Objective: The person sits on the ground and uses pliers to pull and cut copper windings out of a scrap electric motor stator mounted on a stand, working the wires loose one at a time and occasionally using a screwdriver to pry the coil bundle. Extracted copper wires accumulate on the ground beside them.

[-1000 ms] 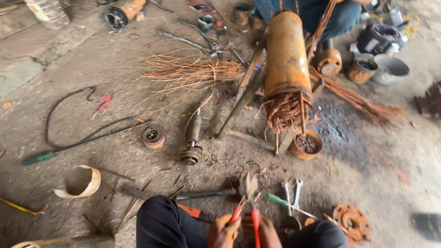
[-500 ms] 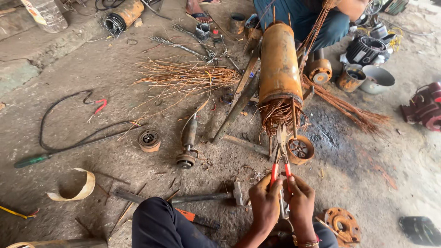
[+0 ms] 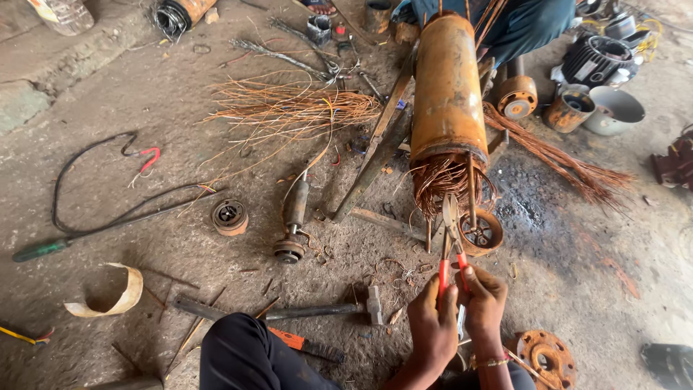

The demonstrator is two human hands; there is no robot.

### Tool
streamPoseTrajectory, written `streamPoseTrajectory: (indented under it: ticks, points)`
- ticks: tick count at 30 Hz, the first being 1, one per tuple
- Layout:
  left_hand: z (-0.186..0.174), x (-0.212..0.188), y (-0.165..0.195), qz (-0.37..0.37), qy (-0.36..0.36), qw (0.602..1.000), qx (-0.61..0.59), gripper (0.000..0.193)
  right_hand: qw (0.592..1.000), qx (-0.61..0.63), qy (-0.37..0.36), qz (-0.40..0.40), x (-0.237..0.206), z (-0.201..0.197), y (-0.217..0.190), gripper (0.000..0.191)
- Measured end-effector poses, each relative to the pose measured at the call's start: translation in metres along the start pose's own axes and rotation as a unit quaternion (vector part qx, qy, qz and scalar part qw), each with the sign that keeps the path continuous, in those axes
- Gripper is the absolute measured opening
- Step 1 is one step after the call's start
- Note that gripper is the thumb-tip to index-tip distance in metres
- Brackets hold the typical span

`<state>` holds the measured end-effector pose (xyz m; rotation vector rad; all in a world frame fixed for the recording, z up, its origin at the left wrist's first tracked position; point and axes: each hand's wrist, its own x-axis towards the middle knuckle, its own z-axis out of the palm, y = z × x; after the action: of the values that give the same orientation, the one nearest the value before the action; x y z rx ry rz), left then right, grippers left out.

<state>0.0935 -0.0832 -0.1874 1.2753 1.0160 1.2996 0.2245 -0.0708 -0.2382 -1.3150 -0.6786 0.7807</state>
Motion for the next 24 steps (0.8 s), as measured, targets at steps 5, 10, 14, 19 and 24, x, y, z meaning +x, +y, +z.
streamPoseTrajectory:
  ticks: [5, 10, 14, 19, 24]
  points:
    - [0.005, 0.005, -0.010, 0.017, -0.029, 0.999, 0.015, 0.027, 0.999, 0.015, -0.035, -0.034, 0.028, -0.010, 0.009, 0.021]
    - [0.009, 0.005, -0.016, 0.073, -0.011, 0.997, -0.003, 0.029, 0.997, 0.029, -0.056, -0.038, 0.042, -0.014, 0.019, 0.023]
    - [0.014, 0.010, -0.027, 0.001, -0.051, 0.997, 0.058, 0.020, 0.992, 0.059, -0.101, -0.043, 0.052, -0.007, 0.023, 0.031]
    - [0.018, 0.020, -0.033, -0.003, -0.040, 0.999, -0.006, 0.054, 0.990, 0.113, -0.066, 0.044, 0.057, 0.002, 0.036, 0.024]
    - [0.015, 0.027, -0.020, 0.025, -0.017, 0.985, 0.168, 0.069, 0.983, 0.137, -0.100, 0.072, 0.055, -0.007, 0.060, 0.024]
